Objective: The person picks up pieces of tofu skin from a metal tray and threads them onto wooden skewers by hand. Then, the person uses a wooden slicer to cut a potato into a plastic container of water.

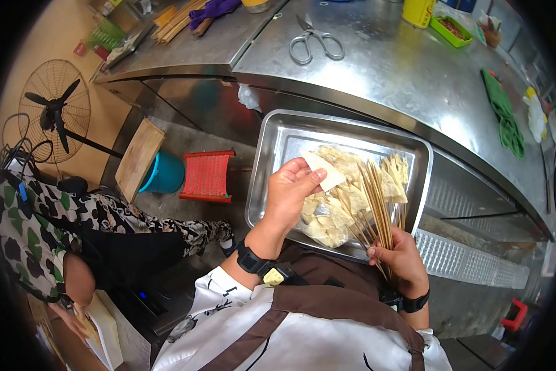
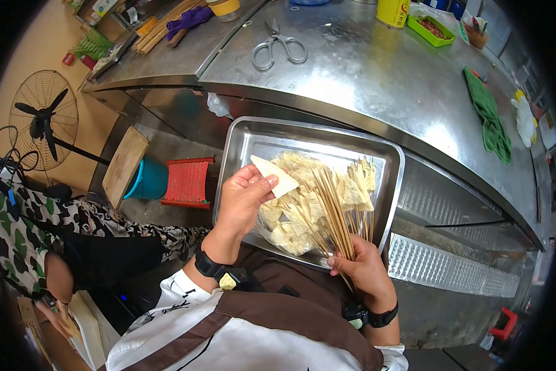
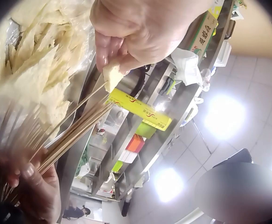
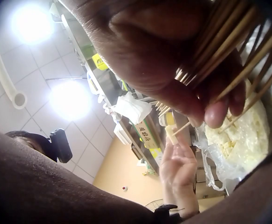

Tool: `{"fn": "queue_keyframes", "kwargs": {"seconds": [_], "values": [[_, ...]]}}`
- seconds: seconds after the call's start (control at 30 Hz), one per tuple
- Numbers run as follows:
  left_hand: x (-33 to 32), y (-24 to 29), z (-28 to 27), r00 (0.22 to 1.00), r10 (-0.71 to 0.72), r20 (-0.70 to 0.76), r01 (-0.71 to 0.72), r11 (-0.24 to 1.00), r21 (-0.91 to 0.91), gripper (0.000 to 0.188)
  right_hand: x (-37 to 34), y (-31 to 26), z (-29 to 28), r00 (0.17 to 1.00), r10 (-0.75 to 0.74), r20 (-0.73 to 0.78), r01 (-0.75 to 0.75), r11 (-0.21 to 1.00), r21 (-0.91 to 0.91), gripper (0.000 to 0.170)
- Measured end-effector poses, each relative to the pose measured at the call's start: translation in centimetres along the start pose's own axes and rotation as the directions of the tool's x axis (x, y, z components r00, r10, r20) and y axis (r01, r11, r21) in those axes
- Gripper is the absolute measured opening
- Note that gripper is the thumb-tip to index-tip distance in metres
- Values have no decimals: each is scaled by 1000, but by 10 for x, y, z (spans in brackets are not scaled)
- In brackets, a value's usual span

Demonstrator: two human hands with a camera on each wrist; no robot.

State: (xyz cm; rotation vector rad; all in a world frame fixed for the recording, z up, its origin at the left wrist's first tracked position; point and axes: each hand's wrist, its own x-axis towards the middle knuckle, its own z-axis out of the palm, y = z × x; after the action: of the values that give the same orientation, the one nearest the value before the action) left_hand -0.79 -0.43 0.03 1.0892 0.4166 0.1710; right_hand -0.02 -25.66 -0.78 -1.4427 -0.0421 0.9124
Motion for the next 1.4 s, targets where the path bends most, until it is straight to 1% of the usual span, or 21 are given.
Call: {"fn": "queue_keyframes", "kwargs": {"seconds": [0.07,0.2,0.27,0.5,0.57,0.7,0.77,0.8,0.87,0.9,0.97,1.27,1.3,1.37,1.4], "values": [[0,-3,-3,997,40,64,-43,998,55,23,0,2,-1,1000,-8,0,8,1000,6,19],[-5,0,2,995,58,86,-65,995,74,21,-2,3,-1,1000,-8,-8,8,1000,1,18],[-6,-3,2,989,71,128,-83,992,90,21,-2,2,-1,1000,-18,-2,18,1000,-5,17],[-10,-2,6,988,41,152,-55,994,91,24,-2,1,0,1000,-23,1,23,1000,21,18],[-11,-4,8,990,3,139,-22,991,134,22,-2,-1,1,1000,-17,-9,17,1000,13,18],[-12,-9,8,987,5,159,-27,991,133,25,-3,-1,1,1000,-13,-10,13,1000,17,18],[-10,-11,8,974,94,206,-116,989,96,33,-2,0,-1,1000,-22,-1,22,1000,15,18],[-10,-10,11,974,94,205,-115,989,97,33,-2,0,-1,1000,-21,0,21,1000,16,18],[-11,-4,18,984,106,142,-104,994,-23,31,-1,-2,0,1000,-17,-1,17,1000,7,18],[-10,-5,16,984,108,142,-105,994,-23,31,0,-2,-1,1000,-18,-1,18,1000,6,18],[-5,-9,12,975,109,194,-99,993,-57,27,1,-2,-1,1000,-18,-1,18,1000,-11,17],[-3,-7,11,975,93,203,-106,993,51,21,2,-3,-1,1000,-13,13,13,1000,5,16],[-3,-9,10,975,94,203,-106,993,50,21,2,-2,-2,1000,-13,14,13,1000,4,16],[0,-15,8,973,91,214,-88,996,-26,20,2,-1,-3,1000,-18,18,18,1000,9,16],[-1,-14,9,972,91,214,-88,996,-26,20,2,-1,-3,1000,-18,18,18,1000,9,16]]}}
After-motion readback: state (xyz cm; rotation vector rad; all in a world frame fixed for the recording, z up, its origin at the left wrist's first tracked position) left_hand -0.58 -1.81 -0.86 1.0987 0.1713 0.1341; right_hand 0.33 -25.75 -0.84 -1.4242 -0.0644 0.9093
